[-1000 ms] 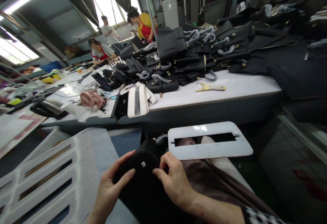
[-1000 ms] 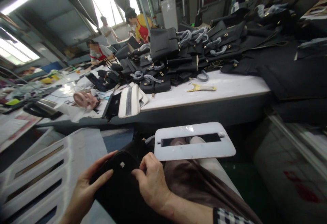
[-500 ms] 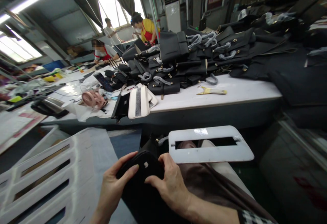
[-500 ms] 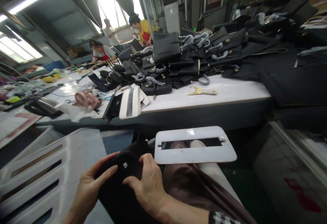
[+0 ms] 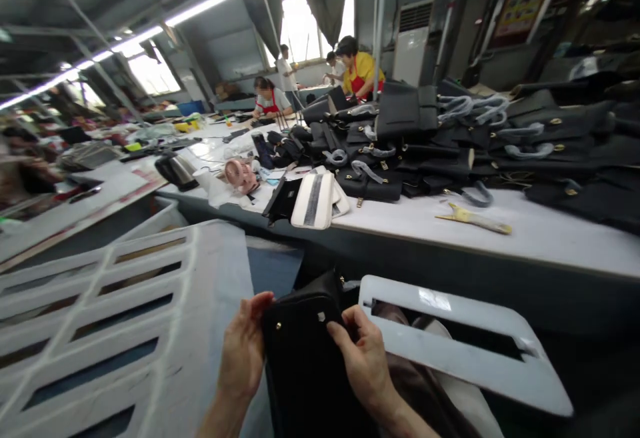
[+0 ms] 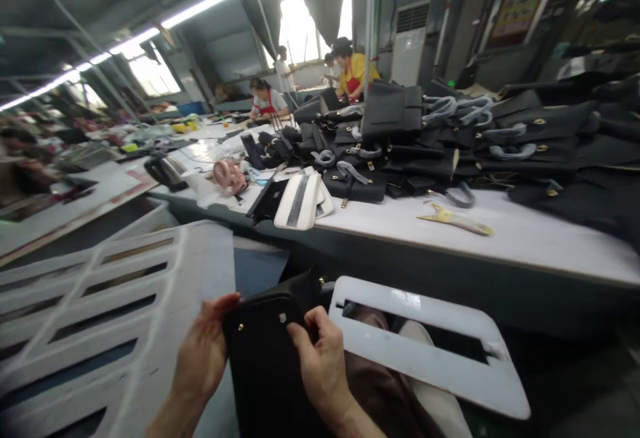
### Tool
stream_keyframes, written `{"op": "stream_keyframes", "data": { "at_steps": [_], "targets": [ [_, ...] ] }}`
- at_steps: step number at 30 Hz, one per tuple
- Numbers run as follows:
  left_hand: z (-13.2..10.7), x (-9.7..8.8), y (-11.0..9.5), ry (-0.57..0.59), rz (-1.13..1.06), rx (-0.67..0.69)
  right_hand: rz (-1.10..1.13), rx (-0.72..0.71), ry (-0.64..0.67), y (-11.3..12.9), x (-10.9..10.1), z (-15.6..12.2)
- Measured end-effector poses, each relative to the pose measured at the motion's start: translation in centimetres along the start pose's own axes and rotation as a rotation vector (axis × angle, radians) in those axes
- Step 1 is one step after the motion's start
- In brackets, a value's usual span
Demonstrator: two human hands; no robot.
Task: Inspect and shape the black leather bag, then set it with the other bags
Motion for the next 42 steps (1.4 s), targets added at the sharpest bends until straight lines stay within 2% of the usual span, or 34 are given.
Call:
{"op": "stream_keyframes", "data": {
  "at_steps": [2, 5, 7, 9, 13, 16, 19, 22, 24, 28, 34, 38, 42],
  "targets": [
    [-1.5, -0.7, 1.5, -0.062, -0.089, 0.004, 0.037, 0.013, 0.02, -0.6, -0.1, 0.2],
    [-3.5, -1.4, 3.8, -0.048, -0.136, -0.016, 0.132, 0.046, 0.069, -1.7, -0.1, 0.8],
    [-4.4, -1.5, 4.6, -0.06, -0.135, -0.035, 0.208, 0.08, 0.117, -2.2, 0.0, 1.1],
    [-4.8, -1.3, 4.7, -0.064, -0.131, -0.052, 0.298, 0.117, 0.161, -2.5, 0.1, 1.3],
    [-4.6, -0.3, 3.5, -0.029, -0.117, -0.06, 0.451, 0.183, 0.185, -2.7, 0.3, 1.4],
    [-4.3, 0.1, 2.8, -0.057, 0.004, -0.046, 0.355, 0.156, 0.157, -2.1, 0.6, 1.4],
    [-4.2, 0.1, 2.5, -0.088, 0.098, -0.02, 0.116, 0.104, 0.096, -1.0, 1.0, 1.8],
    [-4.2, 0.1, 2.4, -0.071, 0.146, -0.011, -0.088, 0.039, -0.003, 0.1, 1.0, 2.6],
    [-4.1, 0.1, 2.1, -0.05, 0.184, 0.0, -0.148, -0.01, -0.016, 0.4, 1.0, 3.1],
    [-3.7, 0.0, 1.3, -0.05, 0.261, 0.077, -0.162, -0.082, 0.026, 0.5, 1.2, 3.3],
    [-3.8, 0.3, 0.3, -0.001, 0.495, 0.193, -0.087, -0.091, 0.004, 0.9, 1.0, 2.4],
    [-3.6, 0.5, 0.4, -0.086, 0.748, 0.293, -0.112, -0.103, -0.034, 0.8, 1.1, 2.1],
    [-1.9, 0.2, 1.5, -0.164, 0.952, 0.327, -0.176, -0.086, -0.114, 0.2, 1.8, 2.9]
  ]
}}
Point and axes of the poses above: each hand's wrist, its own z-axis towards the middle knuckle, its own x-axis out of the palm, y = z × x, the point moved 2 cm from there along z, towards the middle knuckle, and after that the axes turned 11 degrees about y, right-handed, at the moved point
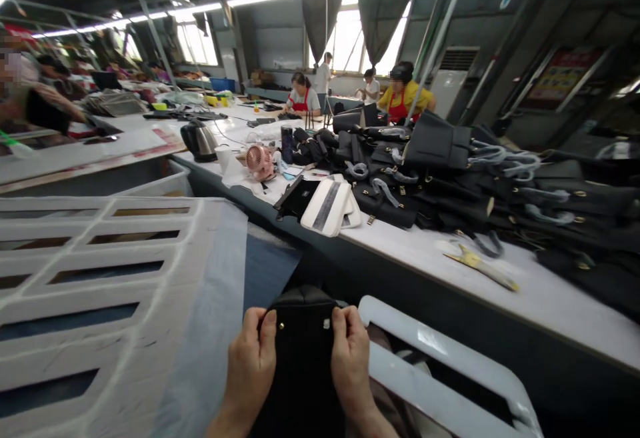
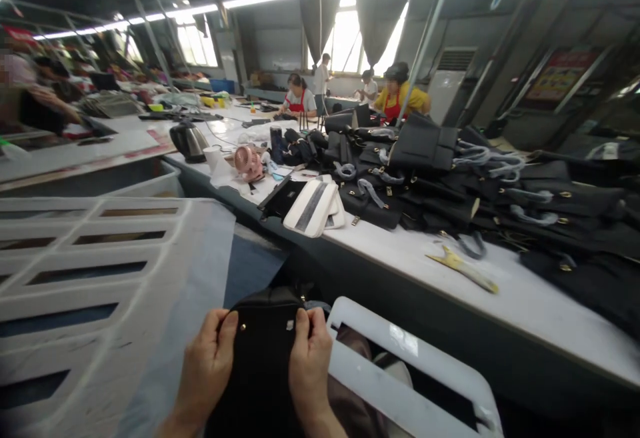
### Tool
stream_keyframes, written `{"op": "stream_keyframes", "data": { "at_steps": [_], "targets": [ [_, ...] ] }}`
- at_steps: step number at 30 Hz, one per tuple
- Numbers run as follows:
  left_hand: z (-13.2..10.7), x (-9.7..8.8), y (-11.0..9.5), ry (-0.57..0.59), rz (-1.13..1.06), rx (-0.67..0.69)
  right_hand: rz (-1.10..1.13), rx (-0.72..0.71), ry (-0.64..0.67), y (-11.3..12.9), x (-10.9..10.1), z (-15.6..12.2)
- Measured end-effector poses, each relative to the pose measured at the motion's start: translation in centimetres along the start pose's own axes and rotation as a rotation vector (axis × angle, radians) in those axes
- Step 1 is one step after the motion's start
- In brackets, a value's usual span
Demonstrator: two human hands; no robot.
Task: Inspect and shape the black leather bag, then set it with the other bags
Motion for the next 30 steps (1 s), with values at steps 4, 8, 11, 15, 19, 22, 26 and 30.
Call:
{"op": "stream_keyframes", "data": {
  "at_steps": [4, 8, 11, 15, 19, 22, 26, 30],
  "targets": [
    [1.4, 0.9, 1.4, 0.028, 0.053, -0.044, -0.055, 0.034, -0.029, -0.4, 0.4, 0.9],
    [1.9, 0.9, 2.3, 0.095, -0.02, -0.103, 0.006, 0.077, 0.039, -0.6, 0.2, 0.2],
    [1.9, 0.9, 2.6, 0.098, -0.021, -0.13, 0.019, 0.114, 0.075, -0.8, 0.1, -1.0],
    [1.7, 0.8, 2.4, 0.081, 0.015, -0.155, 0.034, 0.173, 0.059, -1.0, 0.3, -1.7],
    [1.4, 0.5, 2.3, 0.056, 0.064, -0.163, 0.095, 0.183, 0.036, -1.3, 0.9, -1.4],
    [1.3, 0.3, 2.6, 0.038, 0.06, -0.174, 0.155, 0.187, 0.028, -1.6, 1.2, -1.2],
    [0.5, 0.3, 3.2, 0.072, -0.154, -0.226, 0.275, 0.198, 0.047, -2.2, 1.1, -0.9],
    [-1.9, 0.6, 3.7, 0.219, -0.503, -0.339, 0.479, 0.25, 0.064, -3.2, 0.7, -0.7]
  ]
}}
Point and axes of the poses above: each hand's wrist, its own z-axis towards the middle knuckle, its own x-axis out of the palm, y = z × x, the point moved 2 cm from there along z, towards the middle knuckle, and after that the axes turned 11 degrees about y, right-handed, at the moved point
